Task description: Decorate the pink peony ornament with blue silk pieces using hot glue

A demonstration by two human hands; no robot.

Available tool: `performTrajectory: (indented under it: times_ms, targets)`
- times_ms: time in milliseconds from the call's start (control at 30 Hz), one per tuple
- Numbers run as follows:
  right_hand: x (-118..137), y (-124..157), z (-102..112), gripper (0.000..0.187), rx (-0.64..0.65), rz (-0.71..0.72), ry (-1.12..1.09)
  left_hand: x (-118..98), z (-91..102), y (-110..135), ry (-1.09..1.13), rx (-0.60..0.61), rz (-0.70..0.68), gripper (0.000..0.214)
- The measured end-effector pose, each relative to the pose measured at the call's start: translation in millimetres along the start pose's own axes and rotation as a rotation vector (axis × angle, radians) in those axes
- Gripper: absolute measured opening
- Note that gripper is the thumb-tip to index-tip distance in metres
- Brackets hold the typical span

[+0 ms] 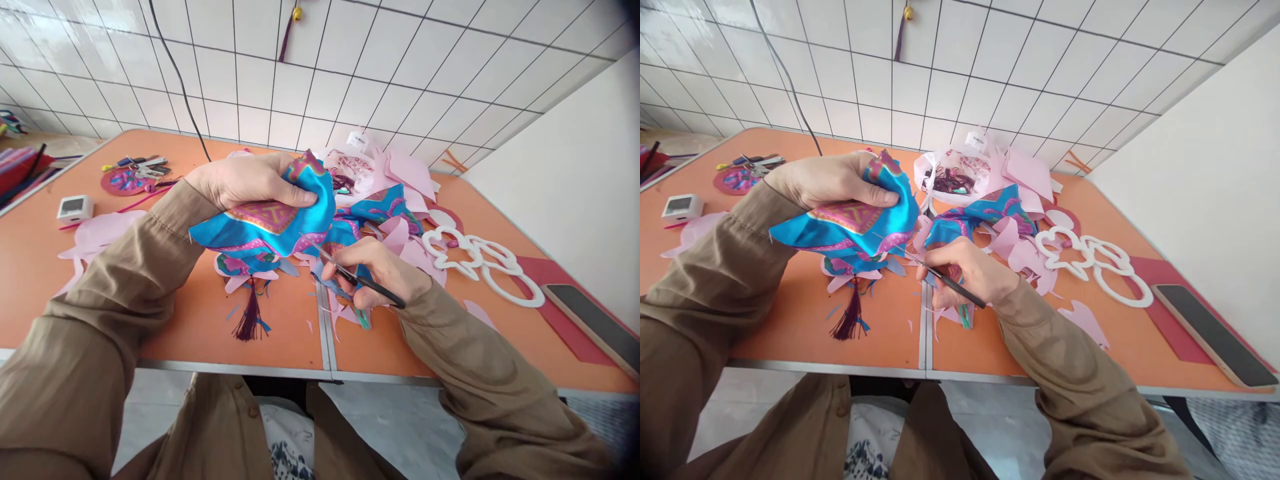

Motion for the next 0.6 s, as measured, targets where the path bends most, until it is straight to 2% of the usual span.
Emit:
performTrajectory:
  times_ms: [100,167,300,367,433,500,600]
  targets:
    - [-0.1,-0.4,-0.6,0.056,0.013,0.007,0.019,1.5,-3.2,0.7,0.007,0.067,0.016,0.021]
    - [-0.1,-0.4,-0.7,0.056,0.024,0.020,0.035,2.5,-3.9,1.5,-0.035,0.052,0.054,0.022]
    - [1.0,-0.4,-0.4,0.054,0.030,0.059,0.076,2.6,-0.1,2.6,-0.071,-0.144,0.094,0.021]
    - [1.5,-0.3,-0.5,0.053,0.033,0.074,0.079,0.4,2.8,3.1,-0.020,-0.263,0.020,0.019]
    - [1.3,-0.3,-0.9,0.056,0.042,0.073,0.068,-2.2,4.5,3.6,0.050,-0.326,-0.077,0.025]
    - [0.3,-0.1,-1.2,0.060,0.047,0.061,0.060,-2.6,3.9,3.8,0.098,-0.308,-0.100,0.028]
    - [-1.9,0.3,-1.9,0.064,0.051,0.040,0.063,0.6,-1.2,3.5,0.087,-0.159,0.019,0.019]
Point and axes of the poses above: each hand's wrist, its own y-axis away from the middle knuckle, its own z-axis out of the back of the hand, x = y × z, the point moved 3 cm from there along -y, towards the middle knuckle, and after that the axes turned 5 degrees about -z, right-handed, at the moved point
